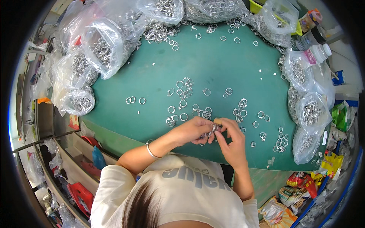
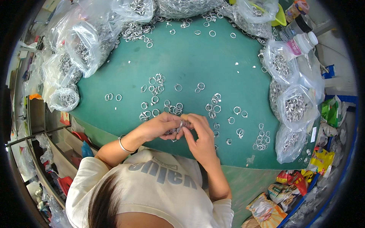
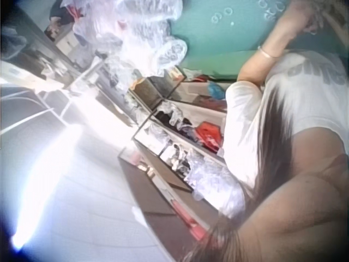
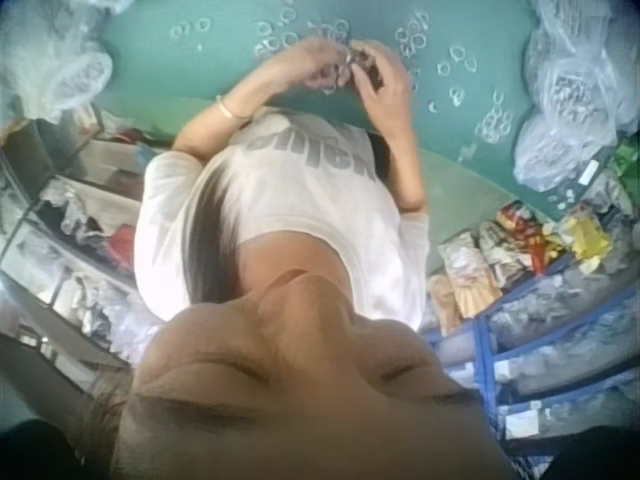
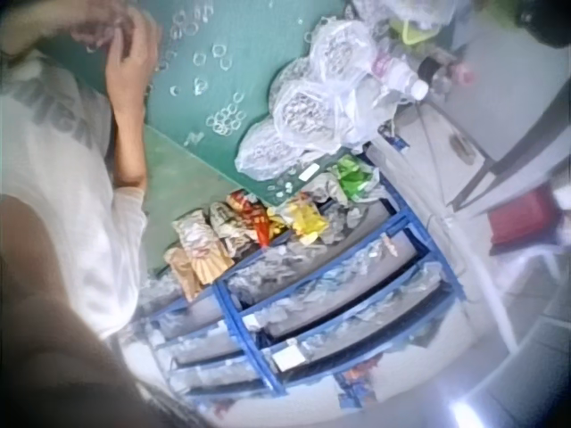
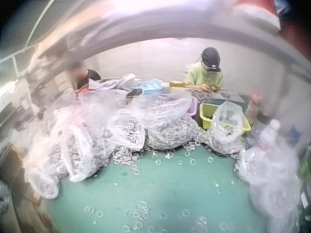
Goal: The person sorts small silver metal rings on a green table by hand, picking them up from the workbench and moving them into different groups.
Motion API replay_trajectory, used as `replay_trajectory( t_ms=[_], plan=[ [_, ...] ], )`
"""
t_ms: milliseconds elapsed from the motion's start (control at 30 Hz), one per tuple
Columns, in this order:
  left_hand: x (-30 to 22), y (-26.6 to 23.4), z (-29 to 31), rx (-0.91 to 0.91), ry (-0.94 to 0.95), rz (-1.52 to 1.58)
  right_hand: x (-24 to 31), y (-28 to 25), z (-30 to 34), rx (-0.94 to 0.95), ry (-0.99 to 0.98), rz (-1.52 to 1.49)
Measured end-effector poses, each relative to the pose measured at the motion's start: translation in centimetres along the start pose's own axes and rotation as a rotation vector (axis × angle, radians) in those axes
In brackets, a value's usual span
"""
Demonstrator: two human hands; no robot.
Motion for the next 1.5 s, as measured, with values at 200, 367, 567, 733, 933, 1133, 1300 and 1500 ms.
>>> replay_trajectory(
  t_ms=[200,367,567,733,933,1133,1300,1500],
  plan=[
    [0.0,-0.2,0.2,0.08,-0.021,0.0,0.7,1.4,-0.3,0.064,-0.076,0.035],
    [-0.8,-1.0,1.6,-0.18,0.176,-0.106,0.4,0.7,-0.4,-0.061,-0.08,0.246],
    [1.8,-4.2,5.1,-0.162,0.094,0.681,0.5,1.3,-0.1,-0.081,0.02,0.084],
    [2.5,-3.6,6.3,-0.239,0.131,0.422,-0.6,7.2,-0.4,0.0,0.222,-0.746],
    [4.2,-8.5,9.9,-0.611,0.321,0.474,0.6,10.3,-2.4,0.044,0.012,-0.217],
    [5.0,-17.2,17.7,-1.498,0.439,-0.103,-0.6,18.1,-7.6,0.228,-0.165,0.036],
    [2.7,-19.5,19.1,-1.673,0.307,-0.732,-0.4,22.0,-9.2,0.352,-0.372,0.385],
    [2.5,-22.2,20.4,-1.668,0.254,-0.907,0.7,21.6,-9.1,0.38,-0.366,0.378]
  ],
)
Point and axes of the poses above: each hand's wrist, its own z-axis away from the middle knuckle, its own y-axis out of the palm, x = y × z, the point moved 7 cm from there along -z, towards the middle knuckle, and after that the axes turned 13 degrees about -z, right-handed, at the moved point
